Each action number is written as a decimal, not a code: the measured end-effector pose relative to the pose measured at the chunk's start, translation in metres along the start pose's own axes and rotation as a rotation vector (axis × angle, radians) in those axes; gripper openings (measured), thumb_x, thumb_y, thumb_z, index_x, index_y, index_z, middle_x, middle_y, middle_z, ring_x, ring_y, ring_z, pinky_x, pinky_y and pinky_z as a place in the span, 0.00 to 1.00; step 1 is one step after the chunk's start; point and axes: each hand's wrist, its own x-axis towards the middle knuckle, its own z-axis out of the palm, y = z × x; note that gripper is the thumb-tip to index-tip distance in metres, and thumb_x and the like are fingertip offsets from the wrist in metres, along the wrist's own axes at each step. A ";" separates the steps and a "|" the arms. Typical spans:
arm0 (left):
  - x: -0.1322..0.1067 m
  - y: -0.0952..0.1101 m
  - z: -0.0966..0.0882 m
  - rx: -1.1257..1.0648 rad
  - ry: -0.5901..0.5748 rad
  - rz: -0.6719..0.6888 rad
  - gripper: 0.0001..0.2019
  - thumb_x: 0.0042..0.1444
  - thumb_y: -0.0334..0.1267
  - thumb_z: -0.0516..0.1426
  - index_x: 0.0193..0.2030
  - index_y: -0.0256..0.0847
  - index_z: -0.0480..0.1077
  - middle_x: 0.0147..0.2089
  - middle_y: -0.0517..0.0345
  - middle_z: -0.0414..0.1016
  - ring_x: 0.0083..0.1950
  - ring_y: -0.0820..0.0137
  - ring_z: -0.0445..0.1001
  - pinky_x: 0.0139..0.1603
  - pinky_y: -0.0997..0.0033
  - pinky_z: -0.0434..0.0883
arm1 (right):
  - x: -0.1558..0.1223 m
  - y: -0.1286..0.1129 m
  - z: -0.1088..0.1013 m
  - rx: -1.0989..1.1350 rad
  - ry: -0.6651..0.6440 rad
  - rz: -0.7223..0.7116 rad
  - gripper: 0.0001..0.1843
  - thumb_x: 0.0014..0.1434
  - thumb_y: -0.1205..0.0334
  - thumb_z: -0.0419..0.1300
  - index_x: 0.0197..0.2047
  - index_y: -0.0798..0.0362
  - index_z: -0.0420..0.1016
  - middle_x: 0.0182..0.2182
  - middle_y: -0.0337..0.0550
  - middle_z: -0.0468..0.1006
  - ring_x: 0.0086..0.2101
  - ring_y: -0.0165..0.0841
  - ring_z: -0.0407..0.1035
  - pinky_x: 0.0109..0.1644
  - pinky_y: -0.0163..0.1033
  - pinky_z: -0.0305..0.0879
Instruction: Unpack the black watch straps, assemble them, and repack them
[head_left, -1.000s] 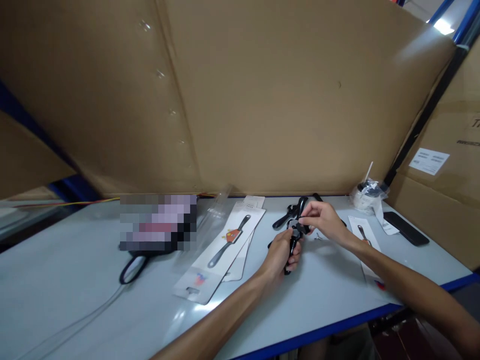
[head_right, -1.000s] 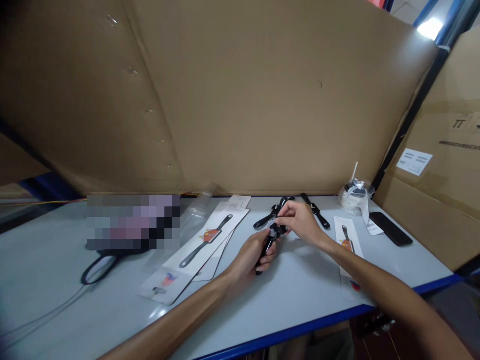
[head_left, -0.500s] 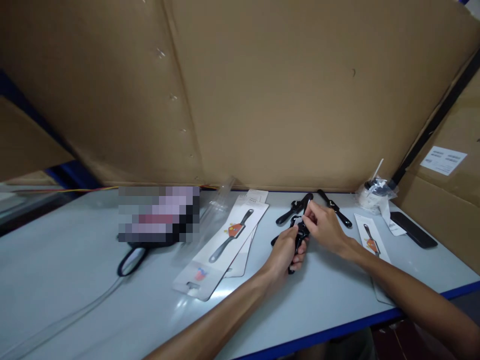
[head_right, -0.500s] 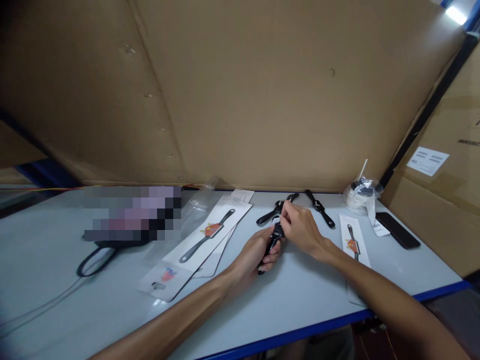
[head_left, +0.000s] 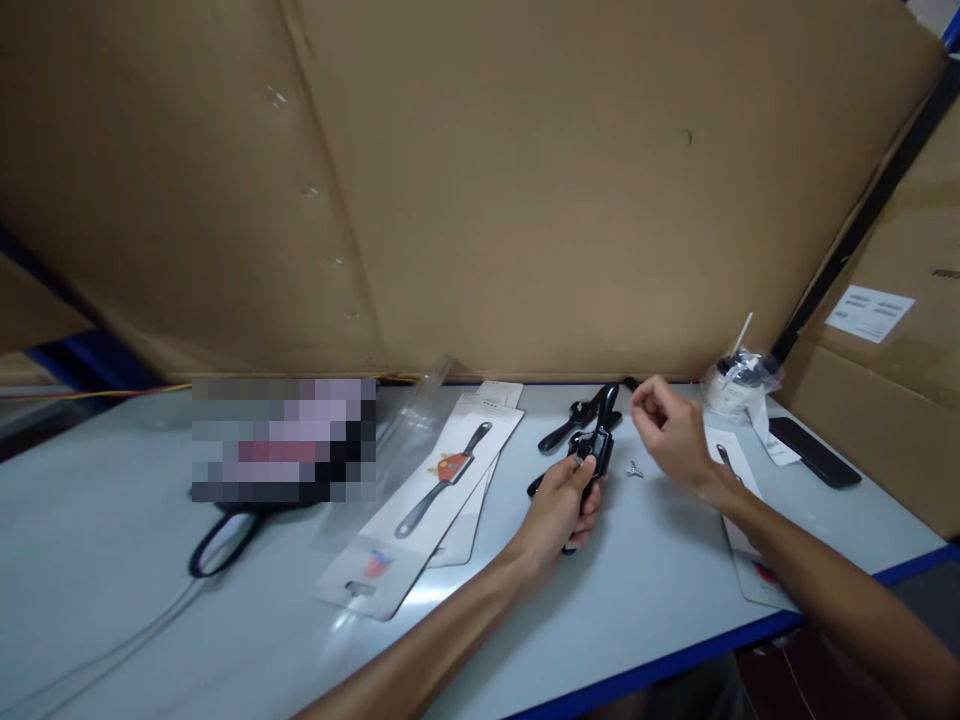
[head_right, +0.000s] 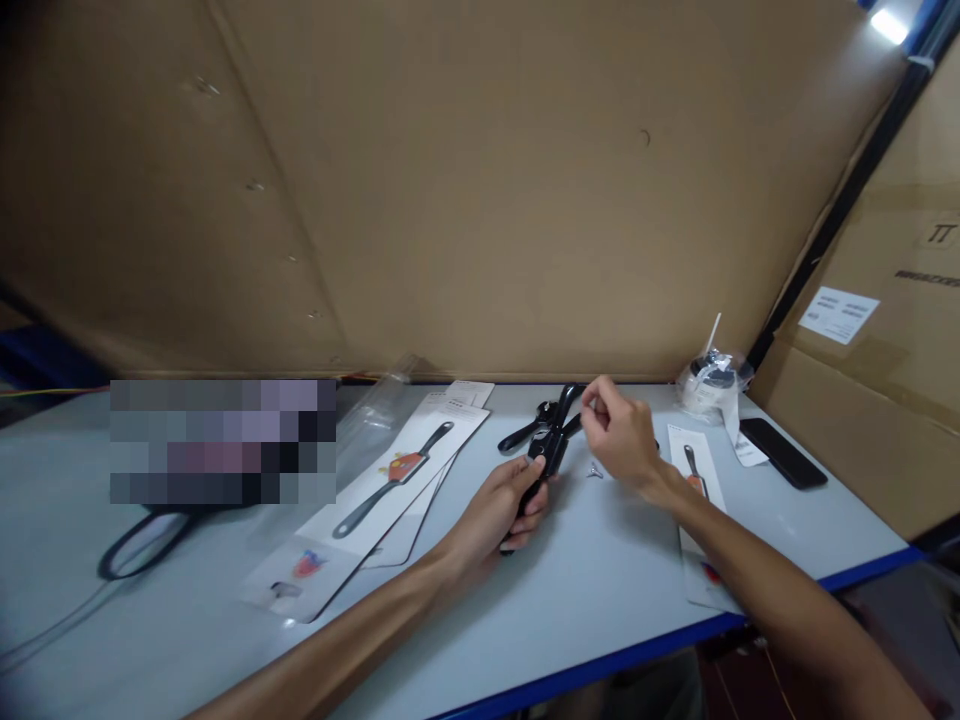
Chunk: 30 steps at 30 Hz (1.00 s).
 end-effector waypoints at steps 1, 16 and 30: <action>0.000 0.000 0.000 -0.006 0.007 0.000 0.18 0.63 0.54 0.58 0.37 0.41 0.63 0.20 0.71 0.56 0.17 0.81 0.46 0.16 0.80 0.43 | 0.004 0.006 -0.008 -0.010 -0.003 0.015 0.04 0.61 0.66 0.54 0.36 0.50 0.69 0.21 0.33 0.65 0.23 0.29 0.59 0.31 0.35 0.54; -0.005 0.000 0.000 0.031 -0.003 -0.022 0.20 0.58 0.56 0.61 0.36 0.41 0.63 0.20 0.71 0.57 0.17 0.82 0.46 0.14 0.81 0.43 | -0.002 0.037 -0.007 -0.063 -0.838 -0.120 0.10 0.53 0.76 0.60 0.31 0.51 0.78 0.32 0.40 0.78 0.34 0.33 0.70 0.39 0.37 0.61; -0.004 -0.002 0.001 0.085 -0.076 -0.029 0.20 0.59 0.58 0.60 0.38 0.42 0.63 0.20 0.71 0.56 0.17 0.80 0.45 0.14 0.79 0.44 | 0.019 0.022 -0.049 0.545 -0.774 0.149 0.06 0.55 0.59 0.67 0.36 0.52 0.82 0.26 0.37 0.79 0.26 0.30 0.72 0.33 0.37 0.69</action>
